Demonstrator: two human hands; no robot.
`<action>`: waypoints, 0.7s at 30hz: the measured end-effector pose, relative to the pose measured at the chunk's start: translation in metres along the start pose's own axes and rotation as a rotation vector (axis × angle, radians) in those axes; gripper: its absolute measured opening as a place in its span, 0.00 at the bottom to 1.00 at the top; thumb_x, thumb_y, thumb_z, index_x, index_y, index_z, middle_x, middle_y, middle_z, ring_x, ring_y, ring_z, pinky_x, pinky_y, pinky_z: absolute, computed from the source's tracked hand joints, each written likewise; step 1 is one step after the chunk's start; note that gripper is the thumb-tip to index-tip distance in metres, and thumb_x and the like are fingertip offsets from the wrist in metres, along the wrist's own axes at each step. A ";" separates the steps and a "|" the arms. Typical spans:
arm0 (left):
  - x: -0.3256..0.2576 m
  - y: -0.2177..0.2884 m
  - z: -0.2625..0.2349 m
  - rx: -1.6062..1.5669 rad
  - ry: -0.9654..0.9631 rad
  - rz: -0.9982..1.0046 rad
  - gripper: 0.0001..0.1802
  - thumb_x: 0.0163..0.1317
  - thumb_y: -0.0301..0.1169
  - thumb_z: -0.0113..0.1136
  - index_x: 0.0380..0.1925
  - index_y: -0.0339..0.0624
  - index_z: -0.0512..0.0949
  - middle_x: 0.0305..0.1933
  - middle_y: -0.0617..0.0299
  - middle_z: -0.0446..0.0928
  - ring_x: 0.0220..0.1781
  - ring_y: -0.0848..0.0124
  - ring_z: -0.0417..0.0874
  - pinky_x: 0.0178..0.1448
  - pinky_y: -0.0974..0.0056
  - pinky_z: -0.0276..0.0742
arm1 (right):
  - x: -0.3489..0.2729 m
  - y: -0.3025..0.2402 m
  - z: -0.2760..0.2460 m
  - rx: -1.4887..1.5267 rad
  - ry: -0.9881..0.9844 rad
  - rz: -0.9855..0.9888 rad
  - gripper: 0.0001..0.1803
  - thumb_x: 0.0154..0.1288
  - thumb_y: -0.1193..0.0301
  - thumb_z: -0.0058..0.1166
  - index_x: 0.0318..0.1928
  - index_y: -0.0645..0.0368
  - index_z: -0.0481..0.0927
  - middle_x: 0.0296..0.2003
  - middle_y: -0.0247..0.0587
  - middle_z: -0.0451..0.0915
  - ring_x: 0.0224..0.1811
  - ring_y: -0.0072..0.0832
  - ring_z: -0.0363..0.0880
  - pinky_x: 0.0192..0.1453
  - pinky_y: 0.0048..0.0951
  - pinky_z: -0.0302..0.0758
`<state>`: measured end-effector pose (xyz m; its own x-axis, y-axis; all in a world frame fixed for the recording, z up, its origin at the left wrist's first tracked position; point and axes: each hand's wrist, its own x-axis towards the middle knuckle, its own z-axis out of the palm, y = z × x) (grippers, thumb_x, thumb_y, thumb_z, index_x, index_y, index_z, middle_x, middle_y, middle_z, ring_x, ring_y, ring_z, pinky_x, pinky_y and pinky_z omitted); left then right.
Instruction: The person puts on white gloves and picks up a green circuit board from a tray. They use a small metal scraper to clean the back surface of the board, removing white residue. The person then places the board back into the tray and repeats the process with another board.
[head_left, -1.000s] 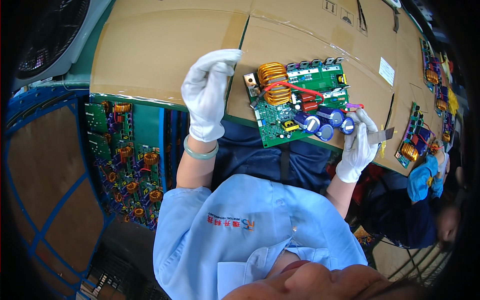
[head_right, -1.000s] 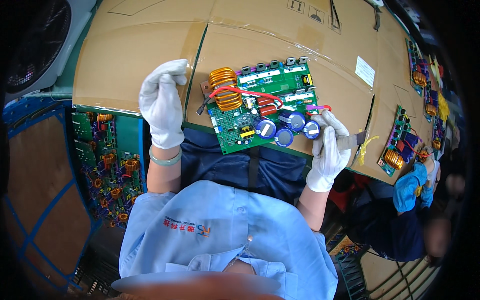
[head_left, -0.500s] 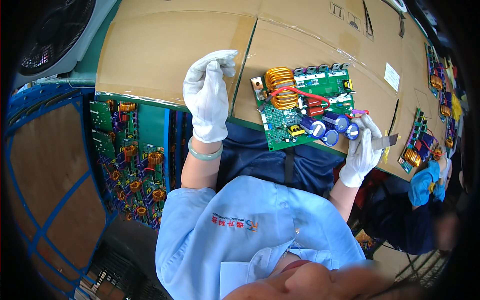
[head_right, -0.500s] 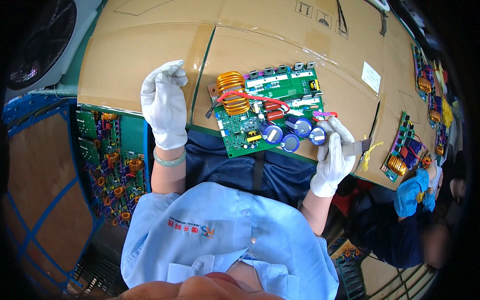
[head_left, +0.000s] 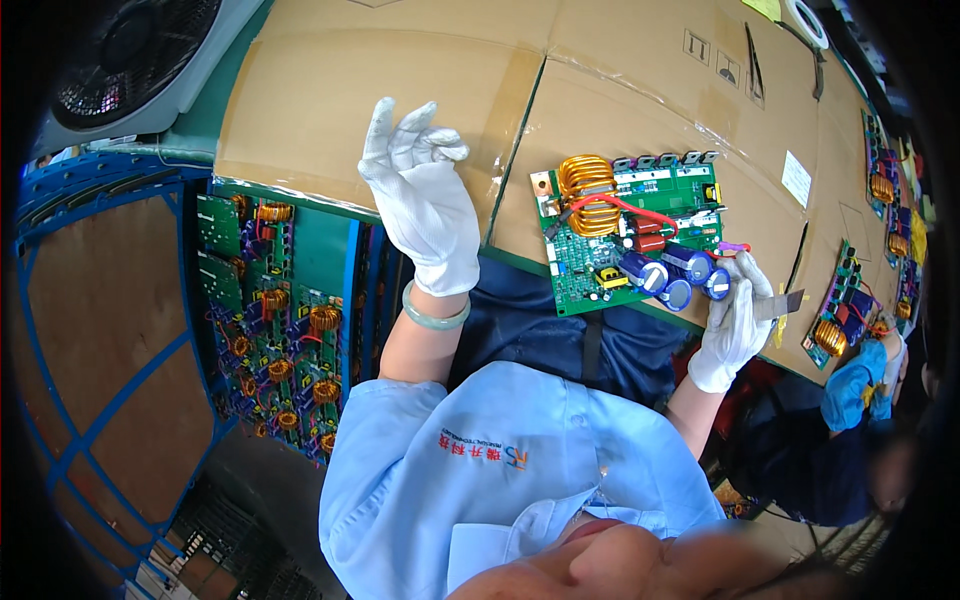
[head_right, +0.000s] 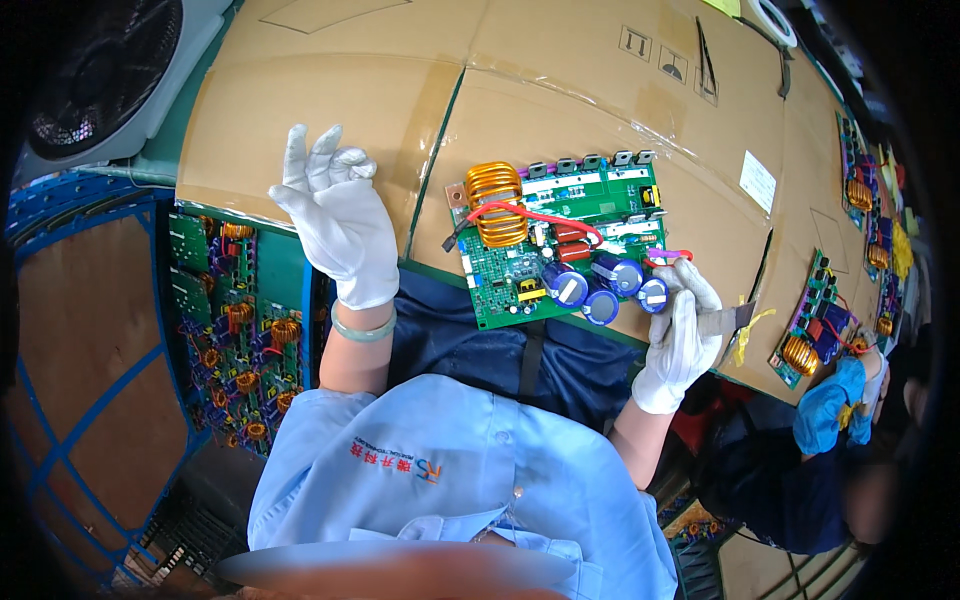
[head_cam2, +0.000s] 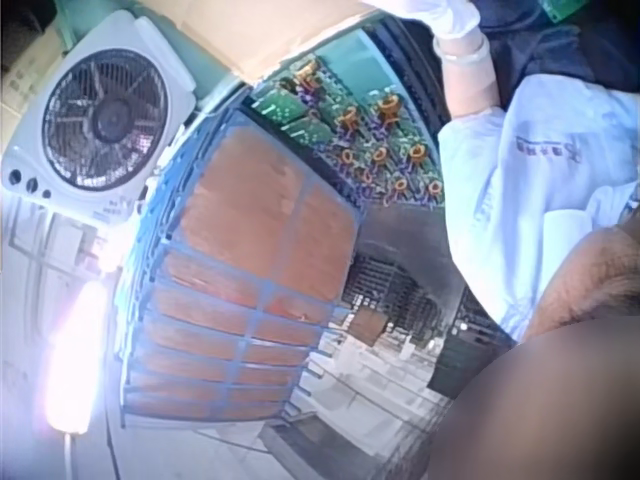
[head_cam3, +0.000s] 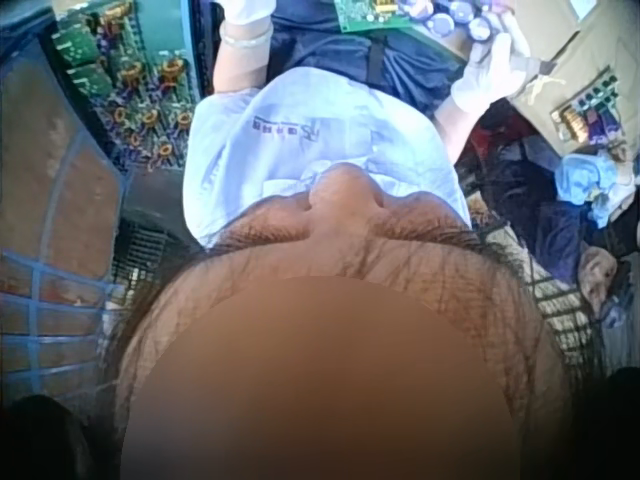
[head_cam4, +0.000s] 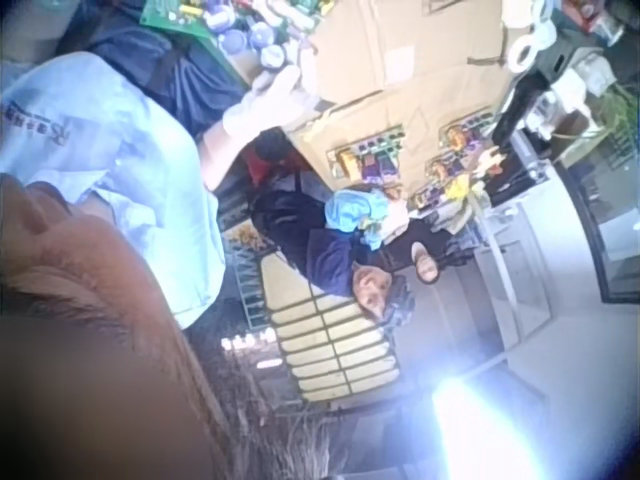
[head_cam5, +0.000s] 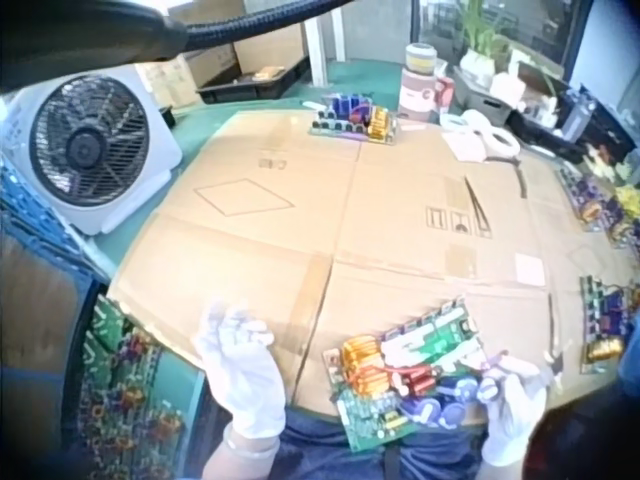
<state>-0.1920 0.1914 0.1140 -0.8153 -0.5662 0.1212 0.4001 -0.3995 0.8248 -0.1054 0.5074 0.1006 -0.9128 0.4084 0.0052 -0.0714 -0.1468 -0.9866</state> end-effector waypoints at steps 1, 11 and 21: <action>0.000 0.000 -0.001 -0.019 -0.013 0.000 0.38 0.75 0.61 0.41 0.68 0.41 0.66 0.56 0.50 0.76 0.45 0.67 0.76 0.49 0.62 0.73 | 0.000 0.000 0.000 0.006 -0.001 -0.002 0.18 0.74 0.74 0.51 0.59 0.74 0.75 0.45 0.60 0.85 0.18 0.13 0.66 0.22 0.14 0.59; -0.004 0.000 -0.004 0.208 -0.421 -0.052 0.21 0.64 0.14 0.52 0.58 0.33 0.73 0.60 0.48 0.77 0.58 0.65 0.78 0.64 0.61 0.74 | 0.000 -0.007 0.005 -0.039 -0.045 0.015 0.18 0.71 0.76 0.52 0.58 0.73 0.76 0.46 0.56 0.86 0.19 0.10 0.65 0.21 0.13 0.56; -0.002 0.030 0.032 1.037 -1.244 0.425 0.28 0.53 0.24 0.65 0.58 0.42 0.79 0.67 0.44 0.72 0.68 0.47 0.73 0.73 0.49 0.66 | 0.005 -0.003 -0.007 0.173 -0.078 -0.050 0.18 0.75 0.72 0.47 0.56 0.73 0.77 0.41 0.58 0.86 0.13 0.14 0.60 0.17 0.17 0.55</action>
<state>-0.1917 0.2032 0.1565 -0.7449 0.5785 0.3323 0.6513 0.5226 0.5502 -0.1070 0.5164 0.1025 -0.9342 0.3494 0.0727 -0.1793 -0.2832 -0.9422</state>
